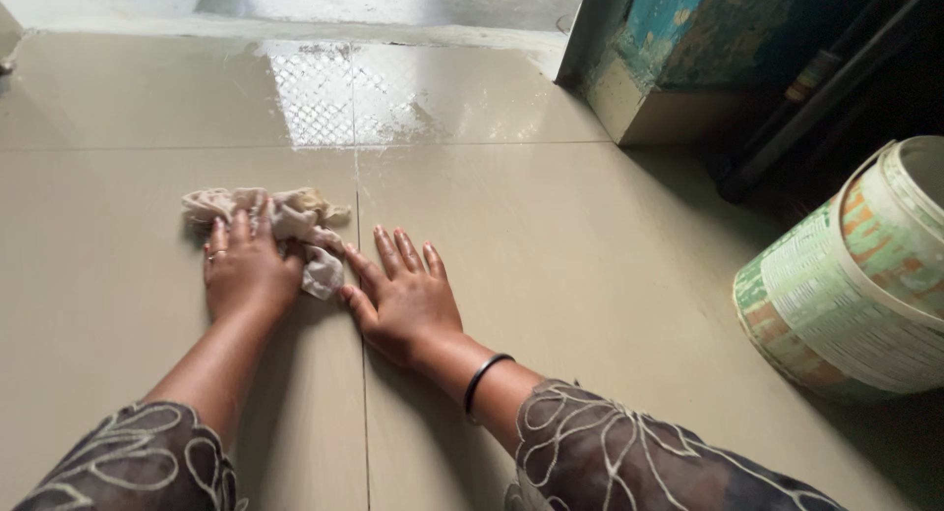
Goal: The person wipes down the wet tiled floor by hand using a cloth.
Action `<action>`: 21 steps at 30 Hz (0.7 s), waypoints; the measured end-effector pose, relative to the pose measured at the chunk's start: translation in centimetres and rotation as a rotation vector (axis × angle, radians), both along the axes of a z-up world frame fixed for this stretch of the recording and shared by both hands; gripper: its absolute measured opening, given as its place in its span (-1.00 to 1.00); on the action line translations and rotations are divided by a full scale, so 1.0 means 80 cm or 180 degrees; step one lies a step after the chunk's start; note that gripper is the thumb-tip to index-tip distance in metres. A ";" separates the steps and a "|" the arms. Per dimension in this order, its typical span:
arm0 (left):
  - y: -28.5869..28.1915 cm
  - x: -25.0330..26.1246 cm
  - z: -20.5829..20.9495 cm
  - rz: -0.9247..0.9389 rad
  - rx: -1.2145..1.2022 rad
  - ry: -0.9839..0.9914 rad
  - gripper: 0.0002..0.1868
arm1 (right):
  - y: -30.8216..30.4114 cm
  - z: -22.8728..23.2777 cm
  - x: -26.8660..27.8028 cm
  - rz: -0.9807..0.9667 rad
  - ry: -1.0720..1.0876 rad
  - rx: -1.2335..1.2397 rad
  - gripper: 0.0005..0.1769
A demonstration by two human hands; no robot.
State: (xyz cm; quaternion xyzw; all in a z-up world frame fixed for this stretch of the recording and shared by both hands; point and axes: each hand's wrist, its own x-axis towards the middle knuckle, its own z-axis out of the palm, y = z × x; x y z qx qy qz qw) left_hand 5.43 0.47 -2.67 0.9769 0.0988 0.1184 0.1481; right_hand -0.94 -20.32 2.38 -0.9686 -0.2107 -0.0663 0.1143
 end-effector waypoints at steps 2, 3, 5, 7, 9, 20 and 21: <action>0.002 0.010 0.003 0.0070 -0.0126 -0.0050 -0.10 | -0.002 -0.001 0.001 -0.0046 0.0140 0.0096 -0.35; 0.001 0.010 0.006 0.0209 -0.0101 -0.0003 -0.12 | -0.004 -0.001 0.008 -0.0081 0.0145 0.0107 -0.35; -0.017 -0.002 0.006 0.0323 -0.0104 0.0098 -0.13 | -0.017 0.000 0.028 0.0132 0.0089 -0.0003 -0.40; -0.036 -0.021 0.009 0.0024 0.0169 -0.0125 -0.16 | -0.029 -0.001 0.057 0.0113 0.0203 -0.0122 -0.38; -0.062 -0.045 0.015 -0.0246 0.0277 -0.0340 -0.13 | -0.041 -0.004 0.086 0.0100 0.0268 -0.0233 -0.37; -0.019 -0.043 0.029 -0.0594 0.0245 -0.0246 -0.17 | -0.050 -0.004 0.087 0.0256 0.0128 -0.0512 -0.30; -0.015 -0.035 0.029 -0.0583 0.0219 -0.0242 -0.17 | -0.051 0.001 0.085 0.0266 0.0134 -0.0539 -0.30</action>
